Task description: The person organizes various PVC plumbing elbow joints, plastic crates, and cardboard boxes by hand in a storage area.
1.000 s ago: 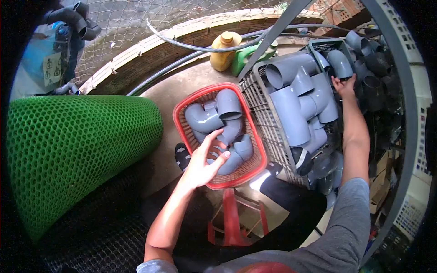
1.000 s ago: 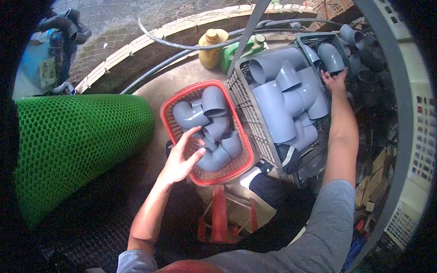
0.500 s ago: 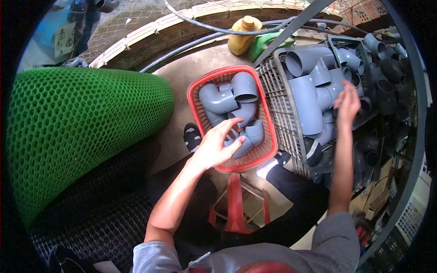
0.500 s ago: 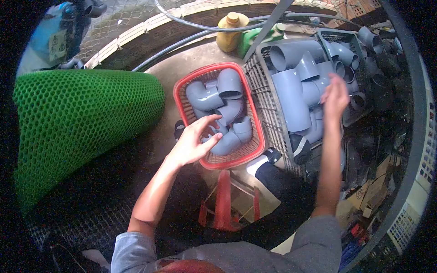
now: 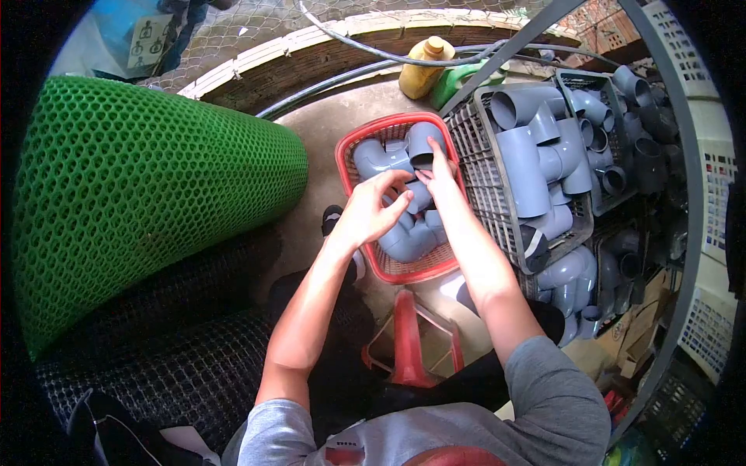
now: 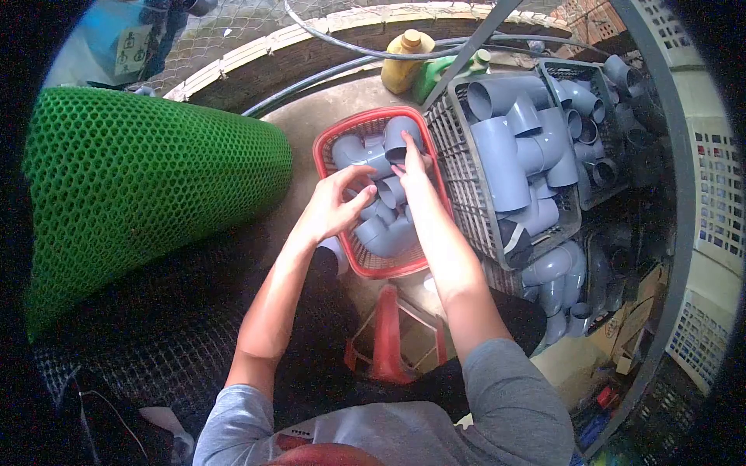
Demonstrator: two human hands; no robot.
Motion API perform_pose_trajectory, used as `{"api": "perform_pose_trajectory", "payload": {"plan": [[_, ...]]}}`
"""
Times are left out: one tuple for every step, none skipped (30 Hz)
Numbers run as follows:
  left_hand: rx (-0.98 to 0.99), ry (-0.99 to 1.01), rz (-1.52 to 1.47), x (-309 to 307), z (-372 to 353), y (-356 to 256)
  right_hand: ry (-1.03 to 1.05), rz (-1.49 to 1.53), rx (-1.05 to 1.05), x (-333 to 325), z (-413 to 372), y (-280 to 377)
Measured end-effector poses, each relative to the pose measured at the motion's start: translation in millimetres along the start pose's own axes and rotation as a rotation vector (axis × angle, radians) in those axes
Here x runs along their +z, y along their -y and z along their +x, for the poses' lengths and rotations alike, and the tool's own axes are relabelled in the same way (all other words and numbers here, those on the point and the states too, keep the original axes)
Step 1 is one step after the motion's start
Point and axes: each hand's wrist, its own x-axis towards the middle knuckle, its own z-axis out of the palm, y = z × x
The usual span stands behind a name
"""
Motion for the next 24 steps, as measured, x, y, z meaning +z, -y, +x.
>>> {"api": "perform_pose_trajectory", "payload": {"plan": [[-0.016,-0.008,-0.001,0.0,0.9,0.0,-0.06,0.025,0.009,1.7,-1.8,1.8],[-0.03,-0.015,-0.001,0.2,1.9,-0.2,-0.062,0.022,0.006,-0.7,-7.5,4.0],[-0.027,-0.016,-0.003,0.4,2.9,0.7,-0.05,0.043,-0.076,-4.4,-18.1,6.9],[-0.036,-0.04,-0.035,0.9,4.0,3.0,-0.036,0.064,-0.158,-9.0,-29.6,9.4],[-0.046,-0.064,-0.067,1.8,5.3,5.4,0.018,0.151,-0.189,-16.5,-47.2,13.1],[-0.046,-0.068,-0.07,4.5,8.1,7.6,0.083,0.155,-0.237,-24.7,-68.0,16.4],[-0.089,-0.181,-0.268,8.4,11.9,9.6,0.124,0.124,-0.372,-25.4,-98.9,16.9],[-0.135,-0.292,-0.464,10.6,14.0,10.6,0.163,0.094,-0.504,-26.2,-129.1,16.8],[-0.221,-0.266,-0.61,2.4,12.4,-0.7,0.334,0.054,-0.585,-33.6,-148.5,18.0],[-0.208,-0.296,-0.707,-1.1,13.0,-1.1,0.507,0.016,-0.665,-38.9,-164.1,20.7],[-0.157,-0.313,-0.809,-5.8,15.4,1.7,0.596,0.035,-0.682,-41.6,-177.0,26.7],[-0.104,-0.328,-0.911,-11.4,17.0,4.5,0.596,0.038,-0.683,-41.4,-173.2,27.2],[-0.055,-0.336,-0.968,-17.6,17.1,7.4,0.478,-0.074,-0.667,-39.5,-162.7,27.3],[-0.072,-0.407,-0.912,-24.1,16.5,7.4,0.357,-0.183,-0.651,-35.7,-148.6,26.5],[-0.092,-0.43,-0.955,-30.9,16.3,10.3,0.284,-0.339,-0.639,-31.8,-121.7,16.1],[-0.115,-0.458,-1.0,-36.5,15.4,15.6,0.286,-0.492,-0.628,-31.5,-84.6,0.4],[-0.133,-0.472,-0.992,-42.0,17.2,22.7,0.307,-0.642,-0.524,-25.3,-62.5,-11.0],[-0.184,-0.508,-1.018,-43.9,17.8,26.1,0.279,-0.749,-0.348,-15.4,-52.8,-16.2],[-0.199,-0.514,-1.042,-44.8,17.9,29.7,0.316,-0.785,-0.224,-7.0,-42.0,-18.3],[-0.217,-0.518,-1.065,-45.7,17.1,30.8,0.351,-0.817,-0.097,-2.5,-29.2,-25.3],[-0.218,-0.508,-1.061,-46.3,16.0,29.2,0.344,-0.809,-0.096,-0.4,-20.9,-37.4],[-0.214,-0.53,-1.028,-46.0,16.0,26.8,0.278,-0.769,-0.135,1.4,-13.3,-49.2],[-0.21,-0.545,-0.999,-43.9,17.7,23.1,0.204,-0.73,-0.174,1.6,-10.7,-54.8],[-0.185,-0.551,-1.001,-42.1,19.9,21.5,0.22,-0.645,-0.171,-1.8,-17.5,-59.3]]}}
